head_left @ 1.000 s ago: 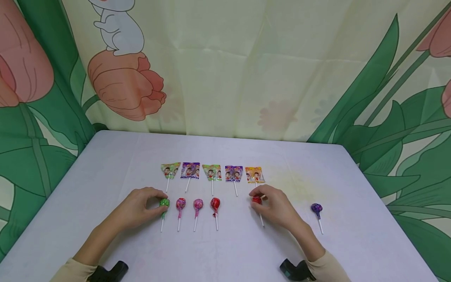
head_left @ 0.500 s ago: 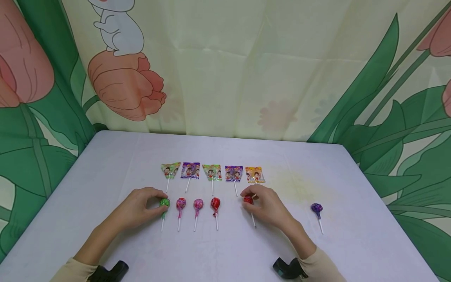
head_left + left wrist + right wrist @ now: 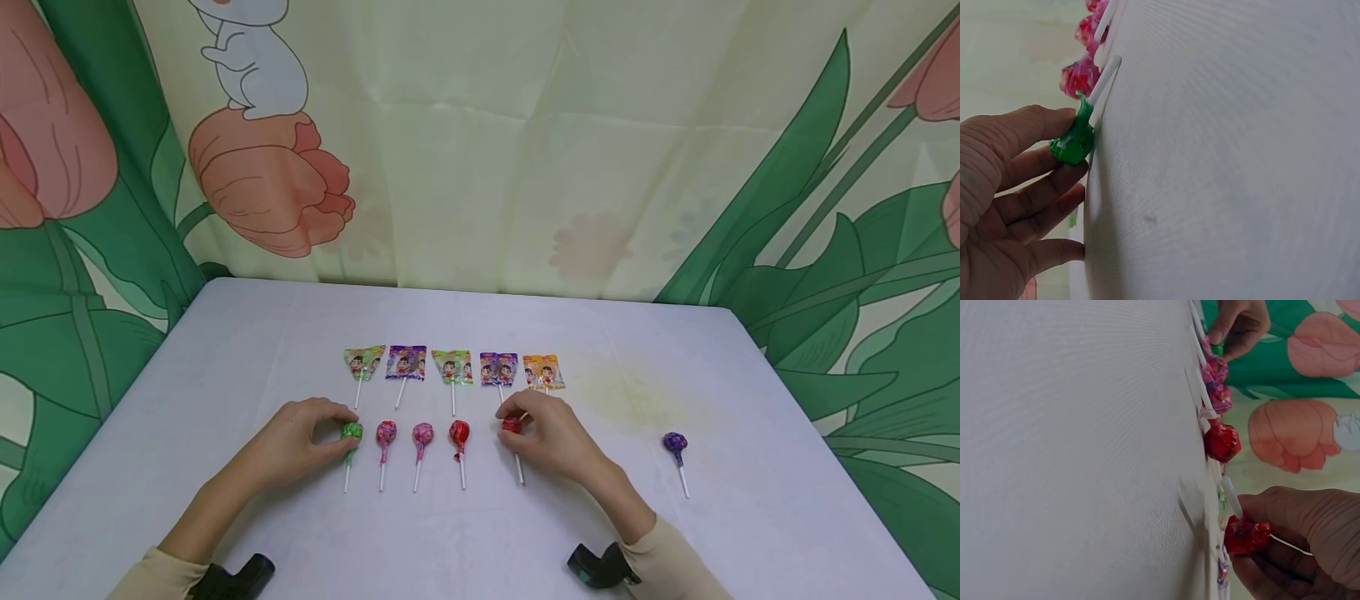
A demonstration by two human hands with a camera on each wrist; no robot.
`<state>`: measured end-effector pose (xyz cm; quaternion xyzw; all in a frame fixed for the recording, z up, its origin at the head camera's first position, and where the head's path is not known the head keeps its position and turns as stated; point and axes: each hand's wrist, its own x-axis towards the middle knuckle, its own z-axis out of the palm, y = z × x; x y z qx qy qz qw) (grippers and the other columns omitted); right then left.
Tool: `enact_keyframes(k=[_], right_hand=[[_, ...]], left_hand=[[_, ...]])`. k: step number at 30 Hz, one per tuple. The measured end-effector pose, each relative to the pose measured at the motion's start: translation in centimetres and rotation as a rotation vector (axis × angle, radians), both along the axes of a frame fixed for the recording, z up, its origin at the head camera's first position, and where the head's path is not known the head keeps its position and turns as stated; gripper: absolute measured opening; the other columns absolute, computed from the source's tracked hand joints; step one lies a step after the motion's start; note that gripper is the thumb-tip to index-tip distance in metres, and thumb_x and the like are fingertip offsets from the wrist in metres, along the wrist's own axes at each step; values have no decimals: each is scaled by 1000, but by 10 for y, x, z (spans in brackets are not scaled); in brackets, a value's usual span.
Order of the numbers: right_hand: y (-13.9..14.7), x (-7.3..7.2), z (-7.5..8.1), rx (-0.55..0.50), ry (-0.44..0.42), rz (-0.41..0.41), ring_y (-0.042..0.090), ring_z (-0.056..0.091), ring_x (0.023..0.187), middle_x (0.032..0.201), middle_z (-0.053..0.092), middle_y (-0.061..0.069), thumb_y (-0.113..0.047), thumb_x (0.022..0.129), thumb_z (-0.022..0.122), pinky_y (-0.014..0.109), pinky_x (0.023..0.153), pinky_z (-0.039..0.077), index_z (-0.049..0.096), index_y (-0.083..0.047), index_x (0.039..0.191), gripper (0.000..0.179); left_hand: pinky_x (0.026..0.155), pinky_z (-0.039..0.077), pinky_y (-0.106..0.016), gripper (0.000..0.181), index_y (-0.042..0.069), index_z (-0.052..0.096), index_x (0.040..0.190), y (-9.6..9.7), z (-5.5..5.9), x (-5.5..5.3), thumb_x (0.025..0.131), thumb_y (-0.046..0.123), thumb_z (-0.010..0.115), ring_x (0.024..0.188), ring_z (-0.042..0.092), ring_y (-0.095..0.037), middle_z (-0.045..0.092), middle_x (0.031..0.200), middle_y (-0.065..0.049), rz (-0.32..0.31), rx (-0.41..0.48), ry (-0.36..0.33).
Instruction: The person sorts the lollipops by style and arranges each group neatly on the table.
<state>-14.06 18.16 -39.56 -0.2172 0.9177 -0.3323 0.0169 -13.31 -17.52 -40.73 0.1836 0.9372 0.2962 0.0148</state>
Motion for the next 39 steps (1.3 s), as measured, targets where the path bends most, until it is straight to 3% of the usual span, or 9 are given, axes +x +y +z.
enact_keyframes(k=[17,29,39], right_hand=[[-16,-4,1,19,-66,18,11,64,87,95,69,-4,-9,87,81,31,79,58,72,-9,99,15],[-19,-5,-2,49,-50,27,10,64,85,94,69,-5,-12,87,82,28,77,57,72,-10,99,16],[-17,-2,-1,61,-47,5,12,63,91,98,69,-5,-16,86,83,34,82,56,72,-11,103,20]], left_hand=[[97,52,-58,26,9,77,106,1,1,1,83,18,86,108,68,-31,75,105,-3,-6,-1,2],[96,53,-57,26,9,77,105,0,0,0,82,18,86,108,68,-31,75,106,-3,-14,9,6],[96,53,-56,27,9,77,106,1,1,0,82,20,86,107,68,-30,75,105,-3,-11,0,-4]])
